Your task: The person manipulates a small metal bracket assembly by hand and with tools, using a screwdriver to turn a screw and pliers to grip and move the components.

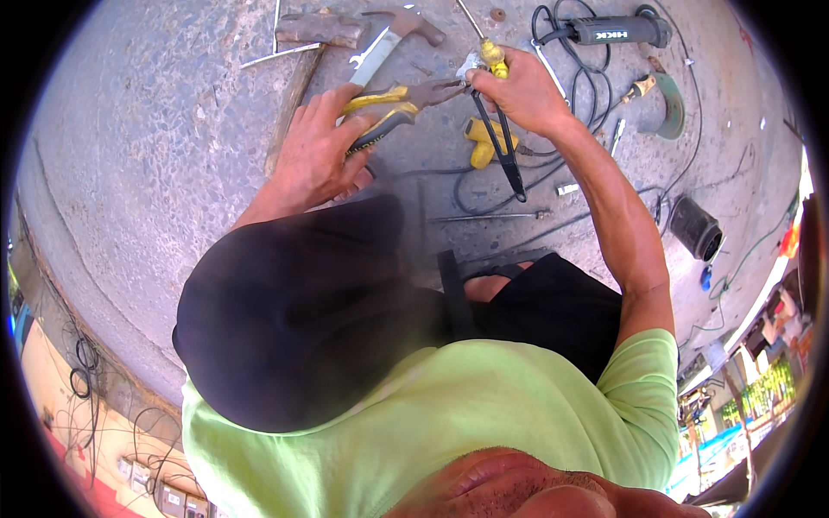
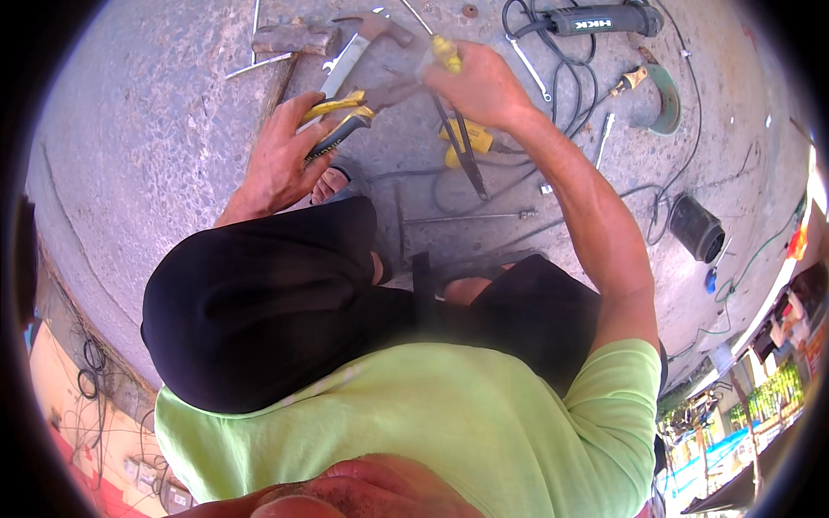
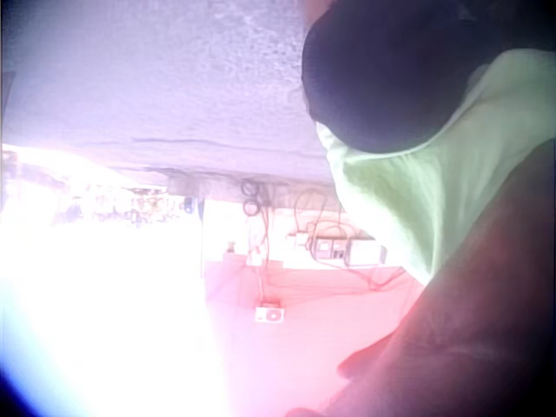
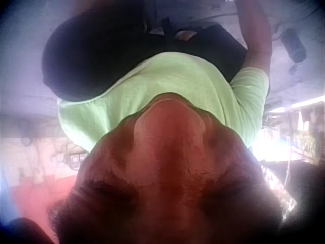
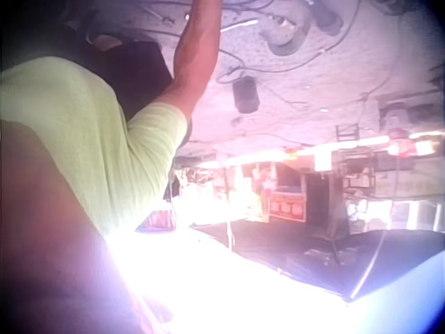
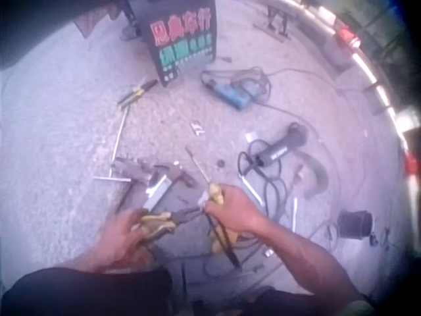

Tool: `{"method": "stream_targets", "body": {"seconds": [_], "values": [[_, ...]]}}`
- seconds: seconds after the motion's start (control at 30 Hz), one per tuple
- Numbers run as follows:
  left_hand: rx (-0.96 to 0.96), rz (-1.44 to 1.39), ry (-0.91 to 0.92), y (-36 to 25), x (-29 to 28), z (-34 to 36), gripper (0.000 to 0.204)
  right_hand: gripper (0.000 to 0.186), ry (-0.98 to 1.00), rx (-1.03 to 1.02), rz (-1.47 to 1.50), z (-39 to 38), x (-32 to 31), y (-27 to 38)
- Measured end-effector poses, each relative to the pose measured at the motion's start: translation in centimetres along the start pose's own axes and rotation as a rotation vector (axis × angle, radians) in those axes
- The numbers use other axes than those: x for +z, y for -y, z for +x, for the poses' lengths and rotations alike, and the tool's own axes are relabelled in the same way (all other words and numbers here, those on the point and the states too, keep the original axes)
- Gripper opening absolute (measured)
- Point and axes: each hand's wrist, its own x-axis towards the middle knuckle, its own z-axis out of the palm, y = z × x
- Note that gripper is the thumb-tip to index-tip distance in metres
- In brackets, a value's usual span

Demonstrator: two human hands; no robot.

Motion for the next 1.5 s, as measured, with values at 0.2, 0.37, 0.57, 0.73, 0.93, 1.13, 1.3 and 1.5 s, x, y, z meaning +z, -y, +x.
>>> {"method": "stream_targets", "body": {"seconds": [0.2,0.37,0.57,0.73,0.93,1.13,1.3,1.5], "values": [[-0.25,-0.427,0.279,1.5,0.0,0.6,0.021,0.027,-0.142,-0.27,-0.285,-0.7,0.6,0.1],[-0.643,-2.003,0.563,4.7,2.2,-1.1,0.021,0.022,-0.224,-0.758,-0.422,0.3,-0.4,-2.9],[-0.691,-1.384,0.386,4.1,3.4,-2.4,0.019,0.026,-0.167,-0.137,-0.049,-0.1,-2.6,-3.0],[-0.298,-0.586,0.141,2.6,2.9,-1.5,0.03,0.033,-0.001,0.215,0.354,1.8,-1.7,-5.0],[0.084,-0.033,-0.141,2.5,1.2,0.6,0.049,0.028,0.12,0.263,0.52,0.7,-1.4,-3.3],[0.046,-0.229,-0.129,2.6,2.8,1.6,0.041,0.022,0.149,0.275,0.674,0.0,-1.5,-2.2],[-0.034,-0.238,-0.057,2.1,4.2,1.8,0.03,0.023,0.17,0.256,0.614,-0.5,-1.0,-0.5],[-0.07,-0.195,0.009,2.4,4.4,2.3,0.042,0.023,0.176,0.24,0.603,-0.7,-0.6,-0.4]]}}
